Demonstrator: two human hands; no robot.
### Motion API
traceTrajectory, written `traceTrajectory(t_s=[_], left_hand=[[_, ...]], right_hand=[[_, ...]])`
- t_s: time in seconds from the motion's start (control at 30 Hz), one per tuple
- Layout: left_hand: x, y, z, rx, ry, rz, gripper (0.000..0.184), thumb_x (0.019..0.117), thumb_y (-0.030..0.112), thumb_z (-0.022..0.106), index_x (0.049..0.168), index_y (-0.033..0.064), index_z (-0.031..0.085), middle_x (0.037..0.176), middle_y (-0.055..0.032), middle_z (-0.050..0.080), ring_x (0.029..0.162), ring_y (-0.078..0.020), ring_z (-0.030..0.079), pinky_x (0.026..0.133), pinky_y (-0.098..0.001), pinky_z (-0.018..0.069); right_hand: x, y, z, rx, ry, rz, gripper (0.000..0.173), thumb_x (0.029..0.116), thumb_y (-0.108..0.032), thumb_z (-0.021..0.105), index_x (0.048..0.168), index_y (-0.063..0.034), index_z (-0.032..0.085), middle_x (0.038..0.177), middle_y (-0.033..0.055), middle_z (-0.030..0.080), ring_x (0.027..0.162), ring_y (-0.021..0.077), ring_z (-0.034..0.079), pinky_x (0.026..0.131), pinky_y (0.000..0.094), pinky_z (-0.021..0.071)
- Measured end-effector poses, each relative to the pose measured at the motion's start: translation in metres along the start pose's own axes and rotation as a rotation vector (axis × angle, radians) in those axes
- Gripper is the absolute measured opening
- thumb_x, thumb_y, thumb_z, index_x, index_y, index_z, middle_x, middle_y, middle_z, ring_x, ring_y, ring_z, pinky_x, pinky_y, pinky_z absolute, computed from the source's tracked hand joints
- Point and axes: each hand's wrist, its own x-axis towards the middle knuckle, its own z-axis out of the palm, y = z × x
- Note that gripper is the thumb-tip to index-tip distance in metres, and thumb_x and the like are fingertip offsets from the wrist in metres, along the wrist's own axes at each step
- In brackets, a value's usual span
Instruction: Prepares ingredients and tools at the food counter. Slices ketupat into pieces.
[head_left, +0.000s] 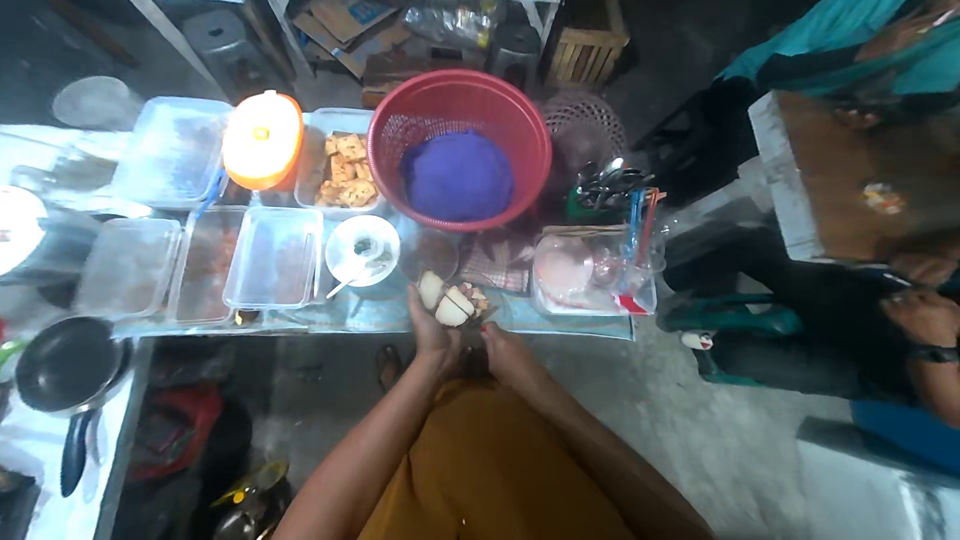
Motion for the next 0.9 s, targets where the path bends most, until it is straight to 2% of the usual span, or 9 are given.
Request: traceTrajectory(t_s=[0.07,0.17,0.23,0.37,0.53,0.6,0.67,0.7,0.9], left_hand=[[0.0,-0.001,0.0,0.02,0.032,-0.004,0.073,0.1059,0.065,0.016,0.134,0.0045,0.046,0.103,-0.0251,0.069,0.092,-0.0377,0.072,0.08,-0.0529,0.0602],[0.001,0.0,-0.002,0.025,0.042,0.014,0.072,0.1064,0.063,0.015,0.132,0.0041,0.048,0.101,-0.0242,0.069,0.091,-0.0365,0.072,0.08,-0.0522,0.0601],[0.004,0.001,-0.006,0.003,0.024,0.023,0.073,0.1063,0.063,0.015,0.132,0.0044,0.048,0.101,-0.0244,0.069,0.09,-0.0366,0.071,0.081,-0.0544,0.0593],[0.006,0.003,-0.007,-0.012,0.002,0.028,0.071,0.1067,0.062,0.015,0.13,0.0046,0.049,0.099,-0.025,0.068,0.087,-0.0366,0.072,0.078,-0.0525,0.0603],[0.01,0.004,-0.011,0.013,-0.038,0.036,0.07,0.1072,0.061,0.015,0.138,0.0059,0.046,0.109,-0.0255,0.067,0.097,-0.0378,0.07,0.085,-0.0546,0.0585],[0.01,0.004,-0.013,0.03,-0.035,0.019,0.071,0.1071,0.061,0.014,0.137,0.0052,0.046,0.109,-0.0258,0.067,0.098,-0.0379,0.07,0.085,-0.0545,0.0584],[0.009,0.004,-0.011,0.043,-0.015,-0.001,0.072,0.1071,0.061,0.014,0.136,0.0051,0.048,0.107,-0.0256,0.068,0.097,-0.0374,0.07,0.084,-0.0539,0.0585],[0.009,0.004,-0.01,0.044,-0.009,-0.008,0.071,0.1072,0.061,0.015,0.136,0.0051,0.048,0.106,-0.0253,0.069,0.097,-0.0369,0.07,0.084,-0.0533,0.0585],[0.01,0.006,-0.008,0.033,-0.001,-0.03,0.072,0.107,0.062,0.014,0.136,0.0045,0.047,0.104,-0.024,0.069,0.094,-0.0358,0.071,0.082,-0.0507,0.0597]], right_hand=[[-0.002,0.001,0.011,-0.147,0.151,-0.014,0.04,0.1104,-0.02,0.039,0.146,-0.0073,0.054,0.125,0.0183,0.069,0.103,0.0358,0.073,0.086,0.0511,0.0594],[-0.001,-0.003,0.012,-0.125,0.166,-0.007,0.042,0.1113,-0.025,0.039,0.147,-0.0092,0.054,0.127,0.0169,0.069,0.107,0.0345,0.072,0.089,0.0504,0.0586],[0.0,-0.004,0.004,-0.003,0.064,0.002,0.044,0.1126,-0.031,0.034,0.143,-0.0073,0.056,0.118,0.0192,0.071,0.108,0.0362,0.071,0.094,0.0531,0.056],[0.003,-0.001,0.004,0.034,0.072,-0.026,0.044,0.112,-0.032,0.034,0.136,-0.0066,0.061,0.105,0.0183,0.074,0.101,0.0359,0.073,0.089,0.0535,0.0572],[0.013,0.011,0.0,0.398,-0.038,-0.024,0.044,0.1124,-0.032,0.035,0.128,-0.0079,0.068,0.093,0.0121,0.07,0.084,0.0231,0.068,0.084,0.0441,0.0561],[0.011,0.009,-0.001,0.275,0.021,-0.025,0.042,0.112,-0.033,0.037,0.129,-0.0082,0.067,0.098,0.0142,0.072,0.09,0.0274,0.07,0.086,0.048,0.0565],[0.007,0.004,-0.003,0.103,0.076,-0.021,0.044,0.1115,-0.033,0.038,0.142,-0.011,0.061,0.122,0.0149,0.072,0.111,0.0319,0.071,0.098,0.0526,0.0546],[0.005,0.002,-0.003,0.084,0.091,-0.022,0.044,0.1114,-0.032,0.038,0.144,-0.0112,0.059,0.126,0.0148,0.071,0.114,0.0323,0.07,0.1,0.053,0.0538],[-0.002,-0.004,0.004,0.084,0.228,-0.073,0.042,0.111,-0.031,0.039,0.132,-0.006,0.065,0.101,0.0168,0.075,0.093,0.0332,0.074,0.084,0.0517,0.0588]])
